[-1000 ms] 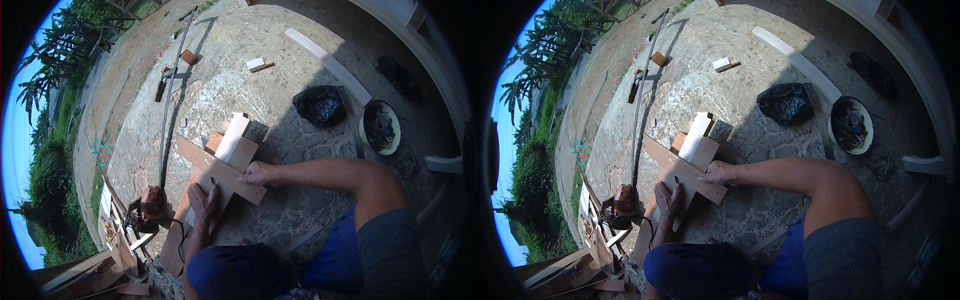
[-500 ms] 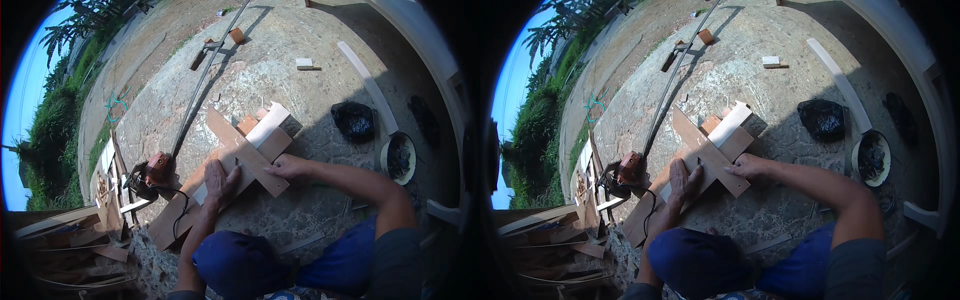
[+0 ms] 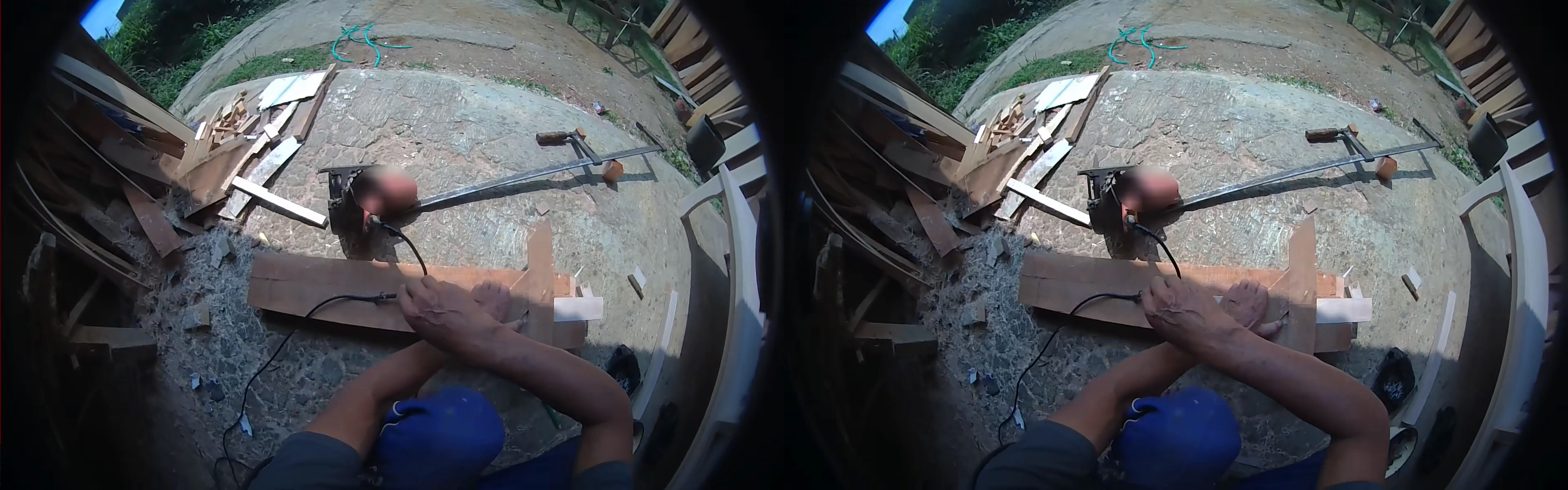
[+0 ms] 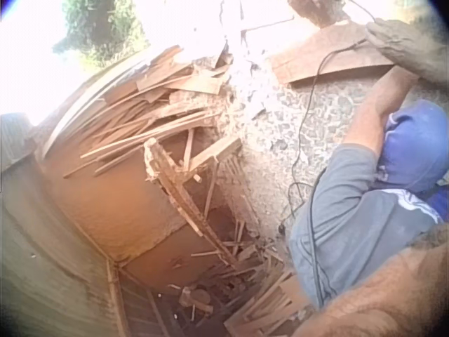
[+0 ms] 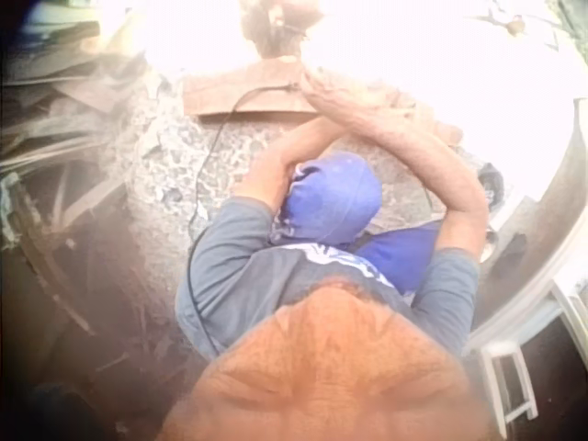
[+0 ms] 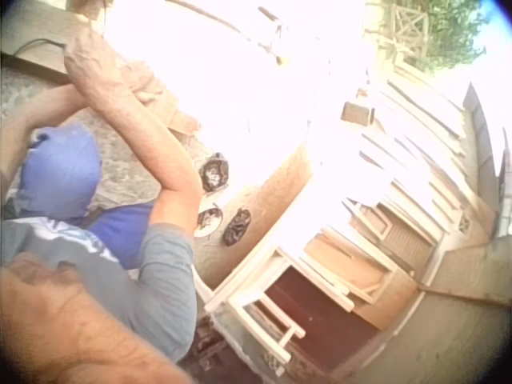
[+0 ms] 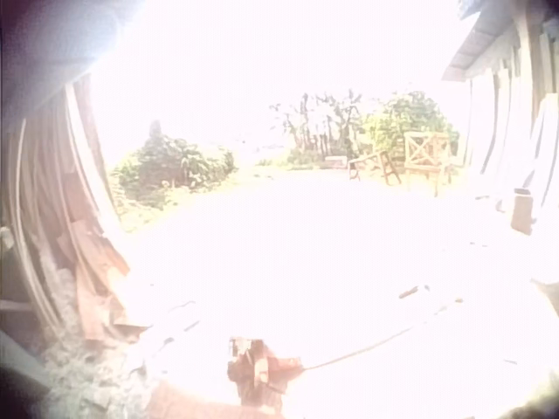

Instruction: The person cuts a wooden plank with a circular saw, applies glue to the cut piece, and then hammers it into place on a wooden chair frame.

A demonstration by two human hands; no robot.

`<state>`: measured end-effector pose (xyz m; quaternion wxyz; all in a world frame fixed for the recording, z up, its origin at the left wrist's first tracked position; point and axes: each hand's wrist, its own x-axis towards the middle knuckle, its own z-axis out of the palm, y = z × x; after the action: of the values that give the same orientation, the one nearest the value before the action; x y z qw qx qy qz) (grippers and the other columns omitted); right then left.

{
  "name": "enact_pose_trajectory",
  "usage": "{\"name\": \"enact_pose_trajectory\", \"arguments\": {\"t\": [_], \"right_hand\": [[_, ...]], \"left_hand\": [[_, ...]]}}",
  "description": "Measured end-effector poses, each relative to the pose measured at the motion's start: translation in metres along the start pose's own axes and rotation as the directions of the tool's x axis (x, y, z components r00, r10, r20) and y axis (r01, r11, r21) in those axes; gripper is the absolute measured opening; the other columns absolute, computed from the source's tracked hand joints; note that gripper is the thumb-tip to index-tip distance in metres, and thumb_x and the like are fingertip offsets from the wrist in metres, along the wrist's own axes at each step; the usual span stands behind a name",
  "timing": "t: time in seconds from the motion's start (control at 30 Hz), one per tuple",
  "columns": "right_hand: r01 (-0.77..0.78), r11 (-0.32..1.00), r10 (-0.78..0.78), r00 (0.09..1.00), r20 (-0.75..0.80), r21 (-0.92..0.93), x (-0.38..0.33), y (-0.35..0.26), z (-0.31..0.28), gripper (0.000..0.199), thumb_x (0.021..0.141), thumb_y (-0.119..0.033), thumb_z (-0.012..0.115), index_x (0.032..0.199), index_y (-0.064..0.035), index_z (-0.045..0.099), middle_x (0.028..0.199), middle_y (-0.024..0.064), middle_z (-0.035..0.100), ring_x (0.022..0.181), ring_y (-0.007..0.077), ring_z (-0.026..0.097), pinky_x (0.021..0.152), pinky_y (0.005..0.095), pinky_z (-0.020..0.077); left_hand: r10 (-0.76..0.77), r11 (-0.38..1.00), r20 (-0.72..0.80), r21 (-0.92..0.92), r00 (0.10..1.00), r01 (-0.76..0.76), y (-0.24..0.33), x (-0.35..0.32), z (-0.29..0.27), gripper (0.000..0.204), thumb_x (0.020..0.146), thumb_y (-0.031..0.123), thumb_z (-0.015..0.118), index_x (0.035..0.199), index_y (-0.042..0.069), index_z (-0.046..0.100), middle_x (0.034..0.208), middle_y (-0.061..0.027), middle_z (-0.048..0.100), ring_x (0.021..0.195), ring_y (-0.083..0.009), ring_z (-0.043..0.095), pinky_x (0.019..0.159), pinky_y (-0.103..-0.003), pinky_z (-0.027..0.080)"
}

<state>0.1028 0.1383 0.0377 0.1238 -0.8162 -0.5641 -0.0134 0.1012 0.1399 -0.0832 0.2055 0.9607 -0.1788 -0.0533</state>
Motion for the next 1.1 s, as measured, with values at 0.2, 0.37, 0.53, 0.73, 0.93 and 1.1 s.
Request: {"name": "enact_pose_trajectory", "arguments": {"t": [0.2,0.37,0.53,0.73,0.93,1.1], "right_hand": [[0.185,0.935,-0.114,0.965,0.237,-0.302,0.127,0.006,0.088,0.020,0.086,-0.014,0.061,0.093,0.0010,0.072,0.098,0.0153,0.065,0.099,0.0281,0.063,0.078,0.0349,0.0519],[0.334,0.815,-0.065,0.865,0.498,-0.473,0.190,0.026,0.124,0.022,0.089,-0.015,0.062,0.098,-0.0003,0.075,0.112,0.0169,0.069,0.103,0.0274,0.066,0.081,0.0383,0.0500],[0.282,0.886,0.139,0.597,0.790,-0.369,0.237,0.043,0.173,0.020,0.091,-0.016,0.062,0.103,-0.0069,0.076,0.113,0.0111,0.071,0.103,0.0242,0.067,0.081,0.0397,0.0492],[0.238,0.833,0.211,0.697,0.685,-0.499,0.226,0.080,0.210,0.022,0.091,-0.018,0.063,0.110,-0.0142,0.075,0.106,0.0032,0.074,0.105,0.0199,0.067,0.080,0.0383,0.0482],[0.096,0.911,0.196,0.754,0.627,-0.400,0.281,0.074,0.091,0.023,0.092,-0.016,0.069,0.112,-0.0182,0.080,0.114,0.0040,0.077,0.108,0.0215,0.072,0.082,0.0439,0.0570],[-0.075,0.980,0.165,0.829,0.534,-0.186,0.248,0.102,-0.034,0.031,0.080,-0.014,0.075,0.111,-0.0158,0.076,0.105,0.0068,0.077,0.097,0.0279,0.075,0.074,0.0447,0.0607]], "left_hand": [[0.179,0.980,-0.365,0.143,0.914,-0.135,-0.023,-0.010,0.072,0.058,0.094,0.045,0.056,0.124,-0.005,0.055,0.120,-0.0205,0.059,0.111,-0.0316,0.057,0.098,-0.043,0.045],[0.174,0.978,-0.301,-0.059,0.938,-0.201,-0.011,-0.015,0.065,0.058,0.093,0.046,0.057,0.122,-0.004,0.057,0.119,-0.0193,0.060,0.110,-0.0307,0.058,0.096,-0.043,0.045],[0.162,0.967,-0.280,-0.148,0.946,-0.209,-0.010,-0.019,0.058,0.057,0.091,0.048,0.059,0.120,-0.002,0.058,0.118,-0.0181,0.060,0.109,-0.0298,0.058,0.095,-0.043,0.046],[0.170,0.953,-0.263,-0.202,0.950,-0.226,-0.004,-0.019,0.051,0.056,0.090,0.049,0.061,0.117,0.000,0.060,0.117,-0.0166,0.060,0.108,-0.0288,0.059,0.093,-0.043,0.046],[0.131,0.967,-0.265,-0.177,0.955,-0.182,-0.026,-0.017,0.054,0.056,0.088,0.051,0.063,0.115,0.002,0.062,0.116,-0.0151,0.061,0.107,-0.0277,0.059,0.092,-0.042,0.047],[0.086,0.977,-0.068,-0.189,0.994,-0.097,-0.013,0.001,0.017,0.059,0.083,0.055,0.067,0.112,0.003,0.063,0.113,-0.0135,0.061,0.105,-0.0271,0.059,0.090,-0.042,0.047]]}}
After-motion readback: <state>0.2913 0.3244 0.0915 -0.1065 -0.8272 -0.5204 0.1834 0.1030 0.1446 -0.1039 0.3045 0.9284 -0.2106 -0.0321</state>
